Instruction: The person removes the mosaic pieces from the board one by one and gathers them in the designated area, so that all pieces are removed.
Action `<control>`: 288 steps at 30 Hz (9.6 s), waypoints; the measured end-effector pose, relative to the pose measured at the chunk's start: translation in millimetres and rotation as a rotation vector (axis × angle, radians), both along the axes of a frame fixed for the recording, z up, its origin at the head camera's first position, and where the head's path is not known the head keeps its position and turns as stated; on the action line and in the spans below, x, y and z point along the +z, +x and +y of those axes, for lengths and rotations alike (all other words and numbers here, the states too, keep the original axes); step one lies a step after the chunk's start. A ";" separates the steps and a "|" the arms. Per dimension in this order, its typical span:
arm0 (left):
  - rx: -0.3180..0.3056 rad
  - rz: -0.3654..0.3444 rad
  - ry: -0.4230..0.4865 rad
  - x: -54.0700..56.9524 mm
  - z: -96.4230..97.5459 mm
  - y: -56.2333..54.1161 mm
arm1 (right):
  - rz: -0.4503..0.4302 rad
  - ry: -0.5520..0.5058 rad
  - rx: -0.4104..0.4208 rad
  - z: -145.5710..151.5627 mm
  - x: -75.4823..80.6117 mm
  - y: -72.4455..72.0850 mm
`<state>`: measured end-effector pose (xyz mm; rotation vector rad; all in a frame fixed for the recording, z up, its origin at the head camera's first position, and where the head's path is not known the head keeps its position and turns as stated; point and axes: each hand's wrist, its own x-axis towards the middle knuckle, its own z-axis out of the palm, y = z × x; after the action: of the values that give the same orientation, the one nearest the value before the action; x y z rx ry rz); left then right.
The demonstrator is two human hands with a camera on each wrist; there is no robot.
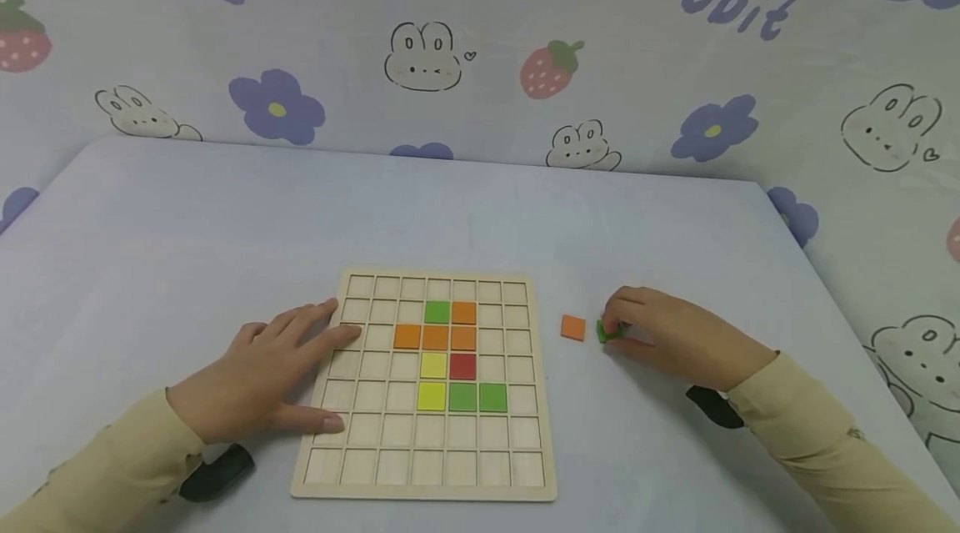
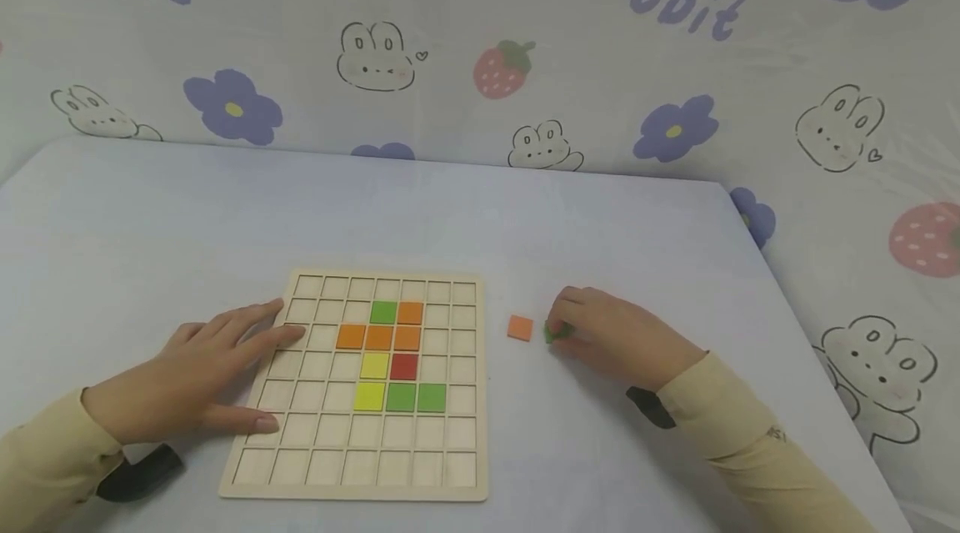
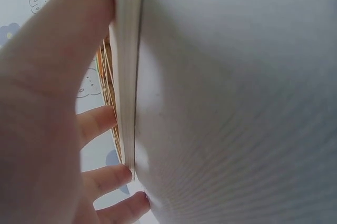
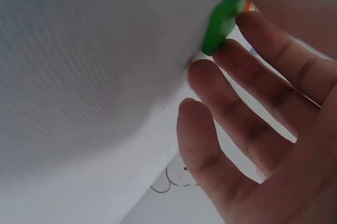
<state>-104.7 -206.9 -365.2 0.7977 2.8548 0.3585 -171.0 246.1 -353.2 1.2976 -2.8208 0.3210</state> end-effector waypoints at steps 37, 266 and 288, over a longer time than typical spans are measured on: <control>-0.008 -0.008 -0.005 -1.7 -0.3 -1.7 | 0.001 0.146 0.267 -121.0 9.4 40.5; -0.008 0.011 -0.021 -0.9 -2.1 -2.1 | -0.070 0.111 -0.169 -28.3 32.0 -3.2; -0.007 -0.003 -0.019 -1.3 -1.4 -2.2 | -0.050 0.137 -0.237 53.4 15.0 7.8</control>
<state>-107.0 -208.2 -366.5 0.8023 2.8480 0.3303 -163.3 299.5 -338.2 0.9693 -3.0451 0.1574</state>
